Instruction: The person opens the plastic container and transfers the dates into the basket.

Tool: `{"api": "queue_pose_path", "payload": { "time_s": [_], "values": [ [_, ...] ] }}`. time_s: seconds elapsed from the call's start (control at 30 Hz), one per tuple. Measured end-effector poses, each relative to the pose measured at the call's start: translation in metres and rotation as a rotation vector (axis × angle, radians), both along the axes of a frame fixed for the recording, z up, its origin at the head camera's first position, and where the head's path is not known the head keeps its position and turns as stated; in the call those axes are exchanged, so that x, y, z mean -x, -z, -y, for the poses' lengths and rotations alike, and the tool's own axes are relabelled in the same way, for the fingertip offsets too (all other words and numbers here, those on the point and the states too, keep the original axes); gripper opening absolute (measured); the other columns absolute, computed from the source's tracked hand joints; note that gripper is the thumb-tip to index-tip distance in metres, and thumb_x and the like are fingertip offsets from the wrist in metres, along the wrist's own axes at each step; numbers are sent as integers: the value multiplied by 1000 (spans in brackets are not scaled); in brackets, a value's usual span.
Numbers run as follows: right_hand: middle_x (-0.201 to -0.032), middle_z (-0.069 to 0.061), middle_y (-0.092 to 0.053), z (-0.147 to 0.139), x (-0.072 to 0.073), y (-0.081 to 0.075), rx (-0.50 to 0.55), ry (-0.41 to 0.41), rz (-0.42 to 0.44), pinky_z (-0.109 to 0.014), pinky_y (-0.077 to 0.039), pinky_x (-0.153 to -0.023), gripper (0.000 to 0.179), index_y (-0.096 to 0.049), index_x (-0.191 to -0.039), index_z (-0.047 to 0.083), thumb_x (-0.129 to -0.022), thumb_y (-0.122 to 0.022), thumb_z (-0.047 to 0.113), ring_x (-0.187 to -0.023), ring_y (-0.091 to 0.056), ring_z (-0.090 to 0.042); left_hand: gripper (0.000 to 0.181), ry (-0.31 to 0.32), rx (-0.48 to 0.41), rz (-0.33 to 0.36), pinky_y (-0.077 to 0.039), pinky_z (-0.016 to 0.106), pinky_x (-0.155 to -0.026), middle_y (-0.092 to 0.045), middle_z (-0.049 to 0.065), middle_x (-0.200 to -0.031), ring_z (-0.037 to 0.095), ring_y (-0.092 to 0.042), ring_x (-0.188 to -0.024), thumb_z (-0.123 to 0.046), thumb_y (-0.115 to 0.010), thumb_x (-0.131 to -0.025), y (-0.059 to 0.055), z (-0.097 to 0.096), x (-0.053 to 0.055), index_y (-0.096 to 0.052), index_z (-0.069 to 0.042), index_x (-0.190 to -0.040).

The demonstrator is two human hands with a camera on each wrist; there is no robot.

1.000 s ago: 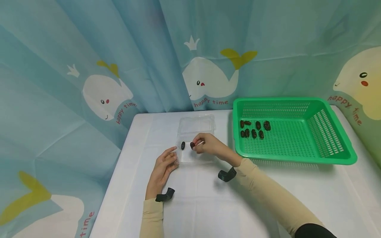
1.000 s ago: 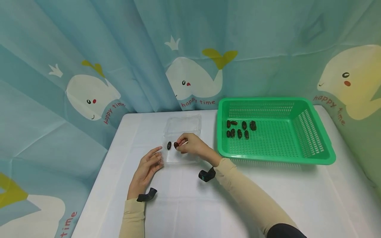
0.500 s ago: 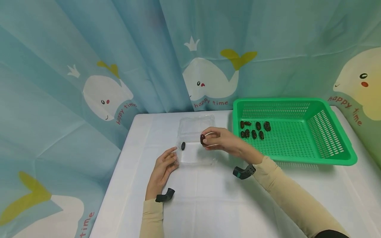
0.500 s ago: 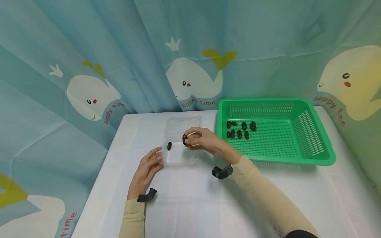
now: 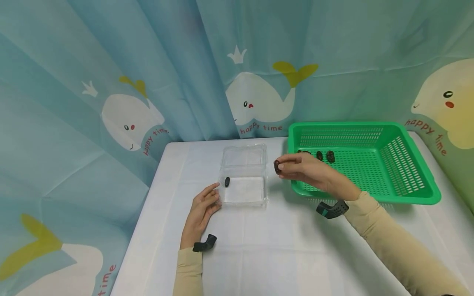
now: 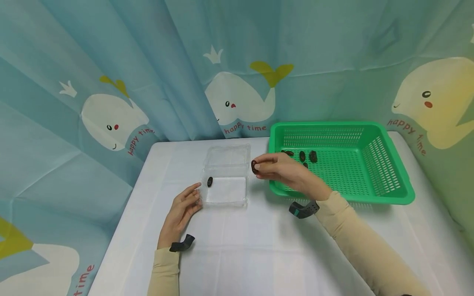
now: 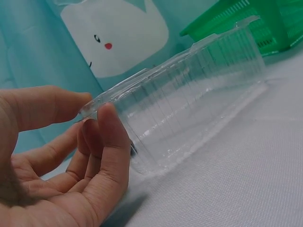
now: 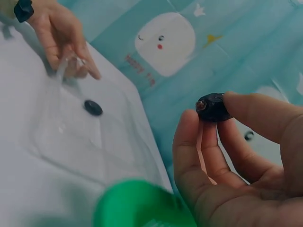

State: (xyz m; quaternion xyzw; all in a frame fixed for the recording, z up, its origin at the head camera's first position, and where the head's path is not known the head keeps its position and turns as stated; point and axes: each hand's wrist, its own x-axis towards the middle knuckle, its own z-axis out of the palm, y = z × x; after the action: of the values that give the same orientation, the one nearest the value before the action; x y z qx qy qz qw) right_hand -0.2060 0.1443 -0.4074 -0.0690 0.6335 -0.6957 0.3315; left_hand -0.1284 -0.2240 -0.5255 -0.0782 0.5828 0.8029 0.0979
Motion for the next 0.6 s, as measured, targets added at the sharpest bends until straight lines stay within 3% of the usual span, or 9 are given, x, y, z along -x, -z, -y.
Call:
{"api": "queue_pose_path", "payload": {
  "time_s": [0.27,0.6],
  "values": [
    [-117,-1,-71,-47,6,-8,74,65,70,-29,-58,-102,20,-68,-122,12,-104,-62,5,-107,-73,-14,48,-14,-26,25,-57,19,-74,-55,2,-113,7,-59,-90,-2,-62,-103,-2,-1,0,-50,-4,-149],
    [-113,0,-68,-94,13,-7,209,156,172,-26,-59,-99,27,-71,-116,16,-107,-52,0,-106,-72,-14,51,-7,-13,24,-57,18,-75,-56,-1,-111,5,-59,-90,-3,-62,-103,-2,0,-2,-48,-2,-151]
  ]
}}
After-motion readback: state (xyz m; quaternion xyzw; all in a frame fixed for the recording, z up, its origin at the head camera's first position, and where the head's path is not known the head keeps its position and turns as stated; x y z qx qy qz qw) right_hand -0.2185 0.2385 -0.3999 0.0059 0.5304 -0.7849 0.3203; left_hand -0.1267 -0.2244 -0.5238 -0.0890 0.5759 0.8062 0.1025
